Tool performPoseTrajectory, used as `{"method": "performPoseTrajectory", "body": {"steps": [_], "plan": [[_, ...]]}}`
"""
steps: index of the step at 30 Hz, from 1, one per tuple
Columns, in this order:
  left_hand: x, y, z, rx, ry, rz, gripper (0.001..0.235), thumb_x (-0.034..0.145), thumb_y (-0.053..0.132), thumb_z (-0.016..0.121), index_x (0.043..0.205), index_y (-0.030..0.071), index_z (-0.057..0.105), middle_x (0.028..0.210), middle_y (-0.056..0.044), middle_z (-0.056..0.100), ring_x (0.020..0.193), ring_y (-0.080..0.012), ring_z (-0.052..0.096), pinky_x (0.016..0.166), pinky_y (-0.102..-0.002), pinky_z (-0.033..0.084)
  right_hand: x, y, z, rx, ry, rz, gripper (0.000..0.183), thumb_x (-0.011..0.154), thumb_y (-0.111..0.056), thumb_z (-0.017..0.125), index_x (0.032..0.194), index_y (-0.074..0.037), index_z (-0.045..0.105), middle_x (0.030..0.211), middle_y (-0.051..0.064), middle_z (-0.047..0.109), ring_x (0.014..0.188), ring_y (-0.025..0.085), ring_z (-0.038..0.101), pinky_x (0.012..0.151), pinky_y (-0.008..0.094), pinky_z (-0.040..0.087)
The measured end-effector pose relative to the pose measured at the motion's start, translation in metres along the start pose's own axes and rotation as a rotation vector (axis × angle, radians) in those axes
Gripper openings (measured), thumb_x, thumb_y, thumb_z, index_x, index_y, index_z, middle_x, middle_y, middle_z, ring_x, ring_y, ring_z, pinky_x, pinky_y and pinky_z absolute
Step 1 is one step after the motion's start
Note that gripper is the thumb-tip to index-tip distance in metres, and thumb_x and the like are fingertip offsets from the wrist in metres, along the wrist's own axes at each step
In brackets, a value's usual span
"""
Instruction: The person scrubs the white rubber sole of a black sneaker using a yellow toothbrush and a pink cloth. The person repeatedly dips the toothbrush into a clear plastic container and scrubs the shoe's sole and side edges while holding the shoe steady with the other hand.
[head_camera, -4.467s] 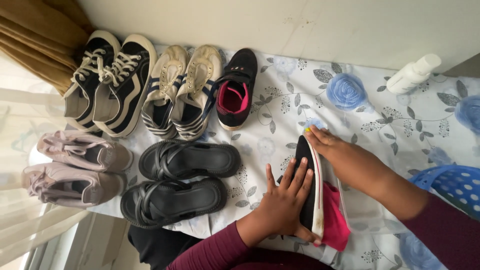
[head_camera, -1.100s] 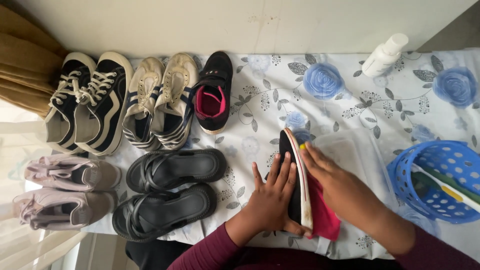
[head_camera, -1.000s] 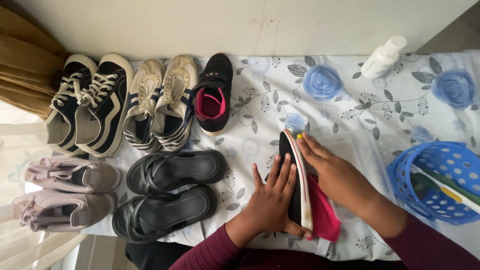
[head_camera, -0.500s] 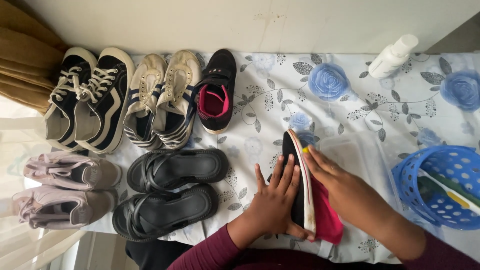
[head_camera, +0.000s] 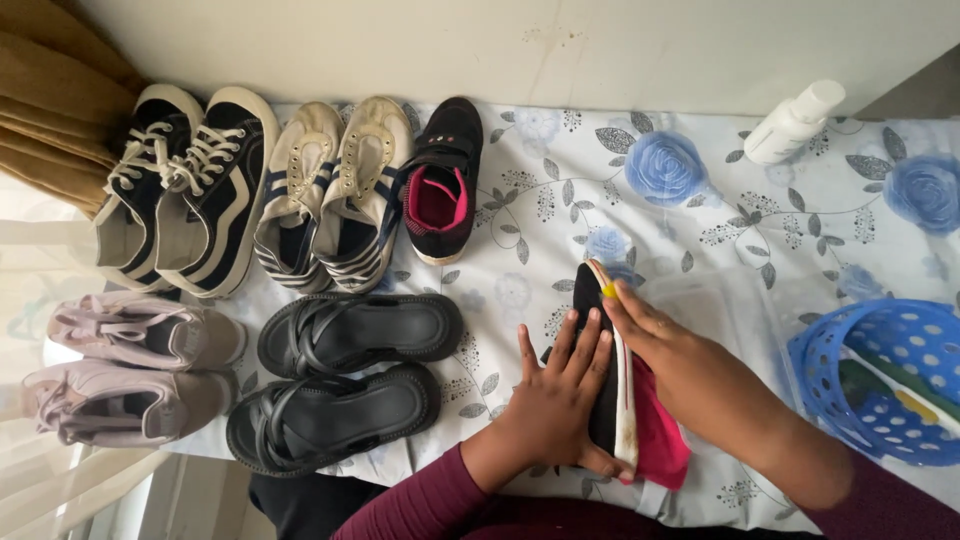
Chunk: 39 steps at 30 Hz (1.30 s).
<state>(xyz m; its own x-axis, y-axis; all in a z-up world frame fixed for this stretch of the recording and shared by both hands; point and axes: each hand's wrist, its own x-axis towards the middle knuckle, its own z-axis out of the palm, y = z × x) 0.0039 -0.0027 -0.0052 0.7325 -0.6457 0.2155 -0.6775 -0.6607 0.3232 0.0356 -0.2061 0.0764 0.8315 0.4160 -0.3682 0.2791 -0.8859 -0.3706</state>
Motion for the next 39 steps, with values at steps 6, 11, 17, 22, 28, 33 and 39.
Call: {"method": "performPoseTrajectory", "body": {"steps": [6,11,17,22,28,33,39], "plan": [[0.001,0.001,0.004,0.029,-0.033,-0.016,0.161,0.038,0.1,0.05,0.159,-0.005,0.028,0.171,-0.024,0.014,0.158,-0.0446,0.013,0.108,-0.085,0.008,0.005,-0.009,-0.018,0.017,-0.081,0.161,0.103,0.079,0.019,0.047,0.165,-0.027,0.014,0.177,-0.006,0.007,0.147,0.021,0.045,0.071,0.04,0.064],[-0.001,0.0,-0.001,0.03,-0.089,-0.011,0.164,0.04,0.102,0.053,0.161,-0.005,0.021,0.171,-0.024,0.011,0.159,-0.0434,0.009,0.107,-0.086,0.008,0.02,0.0,-0.003,0.25,0.111,0.105,0.09,0.083,0.017,0.038,0.164,-0.018,0.02,0.174,0.002,0.02,0.156,0.02,0.028,0.104,0.038,0.047],[0.0,0.0,-0.004,-0.041,-0.123,-0.026,0.163,0.042,0.099,0.055,0.16,-0.006,0.017,0.172,-0.024,0.008,0.159,-0.0445,0.004,0.104,-0.088,0.005,-0.041,0.008,0.004,0.43,0.333,0.203,0.077,0.083,0.013,0.048,0.154,-0.017,0.046,0.164,0.002,0.044,0.148,0.018,0.044,0.112,0.034,0.037],[0.002,0.0,-0.003,-0.054,-0.113,-0.015,0.163,0.043,0.1,0.056,0.161,-0.006,0.017,0.172,-0.023,0.008,0.16,-0.0435,0.003,0.105,-0.087,0.006,-0.074,0.051,0.043,0.368,0.341,0.322,0.059,0.079,0.002,0.06,0.134,-0.017,0.068,0.139,-0.001,0.069,0.131,0.018,0.062,0.111,0.034,0.043],[-0.001,0.0,-0.001,0.019,-0.137,-0.028,0.168,0.044,0.105,0.055,0.163,-0.004,0.009,0.172,-0.023,0.001,0.16,-0.0425,-0.002,0.108,-0.085,0.003,-0.068,0.072,0.058,0.234,0.009,0.325,0.049,0.086,-0.011,0.065,0.134,-0.023,0.066,0.141,-0.004,0.066,0.133,0.017,0.061,0.112,0.037,0.045],[-0.003,-0.004,0.0,-0.049,-0.121,-0.041,0.168,0.042,0.101,0.06,0.162,-0.004,0.009,0.173,-0.023,0.002,0.16,-0.042,-0.002,0.106,-0.087,0.0,-0.067,0.055,0.034,0.254,-0.102,0.318,0.049,0.096,-0.032,0.058,0.144,-0.024,0.058,0.151,-0.002,0.057,0.143,0.016,0.052,0.118,0.038,0.04],[-0.005,-0.007,0.002,-0.011,-0.133,-0.039,0.164,0.046,0.102,0.057,0.163,-0.003,0.011,0.172,-0.023,0.002,0.16,-0.0414,-0.001,0.107,-0.085,0.0,-0.068,0.013,0.032,-0.16,0.441,-0.056,0.035,0.09,-0.027,0.065,0.122,-0.014,0.07,0.145,0.014,0.059,0.137,0.033,0.052,0.118,0.051,0.042]]}}
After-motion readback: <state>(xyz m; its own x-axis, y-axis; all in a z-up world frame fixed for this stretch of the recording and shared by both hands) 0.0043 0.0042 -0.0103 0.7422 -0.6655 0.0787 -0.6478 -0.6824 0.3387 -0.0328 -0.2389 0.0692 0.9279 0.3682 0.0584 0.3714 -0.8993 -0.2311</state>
